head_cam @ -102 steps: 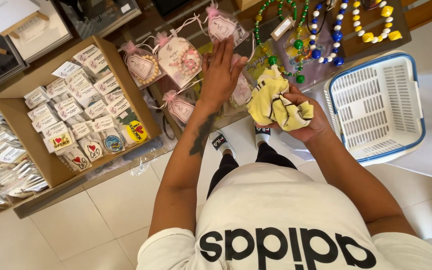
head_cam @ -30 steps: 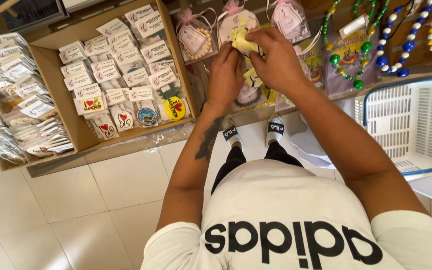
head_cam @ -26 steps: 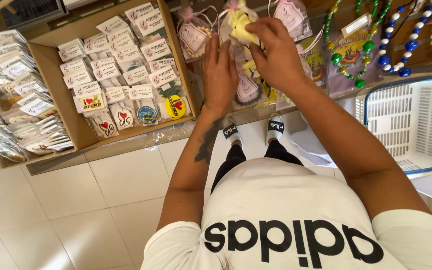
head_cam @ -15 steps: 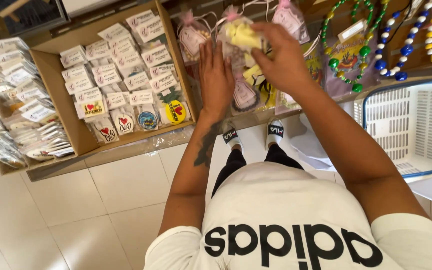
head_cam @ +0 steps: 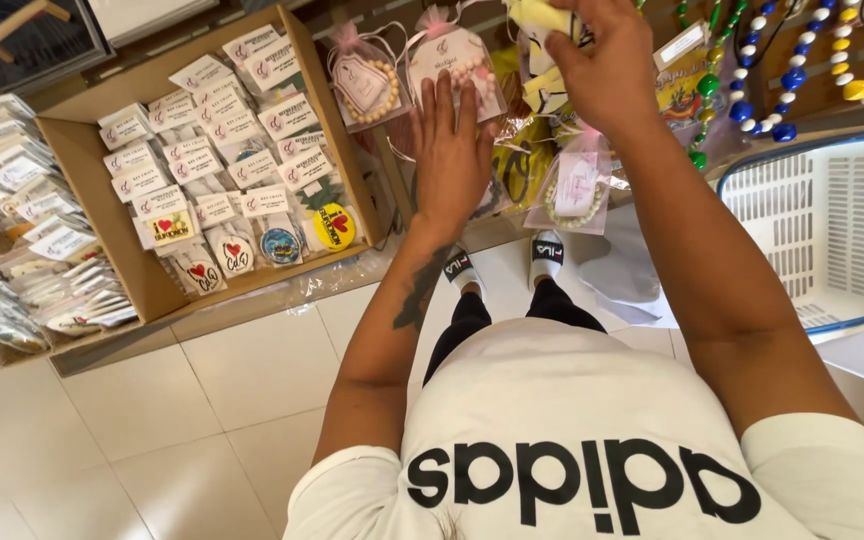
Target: Cleaning souvenir items like beaded necklaces and jars with a cloth and organizing them on display shelves.
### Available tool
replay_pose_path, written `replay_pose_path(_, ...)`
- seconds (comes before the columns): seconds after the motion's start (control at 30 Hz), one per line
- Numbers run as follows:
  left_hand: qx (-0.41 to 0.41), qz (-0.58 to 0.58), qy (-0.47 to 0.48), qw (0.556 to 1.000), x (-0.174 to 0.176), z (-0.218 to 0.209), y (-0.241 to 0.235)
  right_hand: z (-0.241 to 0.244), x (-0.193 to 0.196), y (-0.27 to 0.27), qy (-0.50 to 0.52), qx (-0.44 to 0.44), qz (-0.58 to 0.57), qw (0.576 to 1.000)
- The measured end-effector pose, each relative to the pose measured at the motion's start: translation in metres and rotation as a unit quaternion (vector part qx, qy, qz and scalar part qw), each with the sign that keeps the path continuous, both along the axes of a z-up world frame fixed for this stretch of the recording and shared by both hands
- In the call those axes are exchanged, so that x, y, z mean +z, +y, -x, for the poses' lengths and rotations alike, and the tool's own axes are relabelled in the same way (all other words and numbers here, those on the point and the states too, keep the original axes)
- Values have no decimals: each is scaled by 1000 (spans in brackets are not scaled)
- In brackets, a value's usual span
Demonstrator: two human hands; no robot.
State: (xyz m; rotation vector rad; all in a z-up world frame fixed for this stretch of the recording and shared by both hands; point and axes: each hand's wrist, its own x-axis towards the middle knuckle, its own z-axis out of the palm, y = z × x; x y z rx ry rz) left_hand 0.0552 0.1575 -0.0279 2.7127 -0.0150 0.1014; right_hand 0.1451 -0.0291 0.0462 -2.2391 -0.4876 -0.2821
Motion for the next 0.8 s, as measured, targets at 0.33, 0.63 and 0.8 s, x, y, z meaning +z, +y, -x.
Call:
replay_pose_path(0.33, -295, 21, -3, 955, 5, 66, -60, 8, 22, -53, 70, -34, -335, 939)
replay_pose_path(0.63, -167, 24, -26, 985, 21, 73, -67, 40, 48, -41, 130, 3, -156, 979)
replay_pose_path(0.8, -60, -50, -27, 997, 2, 93, -49, 89, 72, -60, 15, 20, -88, 996)
